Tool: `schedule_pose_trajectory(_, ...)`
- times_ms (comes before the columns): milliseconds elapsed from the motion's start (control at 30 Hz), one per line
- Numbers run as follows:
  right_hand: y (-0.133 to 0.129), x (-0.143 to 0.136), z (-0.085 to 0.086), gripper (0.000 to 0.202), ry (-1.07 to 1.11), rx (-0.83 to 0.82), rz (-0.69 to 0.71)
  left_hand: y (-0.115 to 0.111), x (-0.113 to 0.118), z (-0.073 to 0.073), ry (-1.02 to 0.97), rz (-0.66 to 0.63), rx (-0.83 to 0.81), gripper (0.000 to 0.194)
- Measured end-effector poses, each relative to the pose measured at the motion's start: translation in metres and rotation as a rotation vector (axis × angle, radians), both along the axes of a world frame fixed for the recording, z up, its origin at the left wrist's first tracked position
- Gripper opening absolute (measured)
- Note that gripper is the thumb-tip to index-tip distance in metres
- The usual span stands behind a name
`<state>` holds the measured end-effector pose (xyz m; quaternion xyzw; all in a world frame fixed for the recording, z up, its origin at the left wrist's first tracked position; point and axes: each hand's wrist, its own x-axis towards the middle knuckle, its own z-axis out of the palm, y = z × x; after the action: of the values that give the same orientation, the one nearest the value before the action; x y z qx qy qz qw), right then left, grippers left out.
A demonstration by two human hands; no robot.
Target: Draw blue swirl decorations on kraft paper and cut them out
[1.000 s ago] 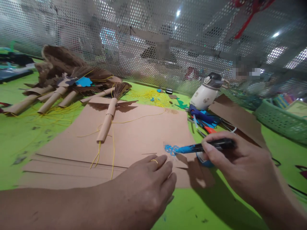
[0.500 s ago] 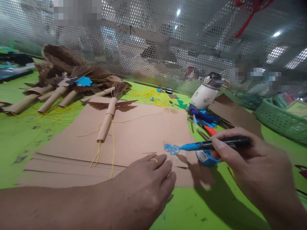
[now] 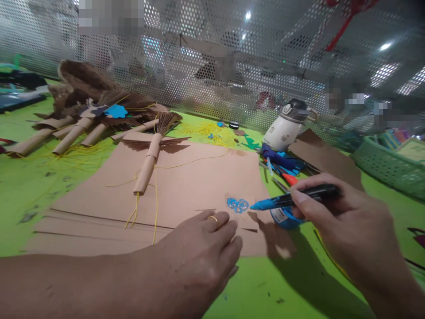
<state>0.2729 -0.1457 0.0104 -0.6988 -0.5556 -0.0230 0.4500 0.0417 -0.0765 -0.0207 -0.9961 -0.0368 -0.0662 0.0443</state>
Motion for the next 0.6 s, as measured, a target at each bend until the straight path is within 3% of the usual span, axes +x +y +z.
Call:
schedule_pose_trajectory(133,0.001,-0.002,-0.003,0.006,0.030,-0.007,-0.011,0.000,-0.001,-0.002,-0.053,-0.002,0.025,0.025)
schedule_pose_trajectory(300,0.000,-0.001,-0.002,0.004,-0.028,0.016,0.073,-0.001,-0.002,-0.006,-0.086,-0.009,0.079,0.026)
schedule_pose_trajectory(600,-0.005,-0.017,-0.002,0.005,0.013,-0.073,0.125,-0.002,-0.004,0.008,-0.021,-0.016,0.065,0.033)
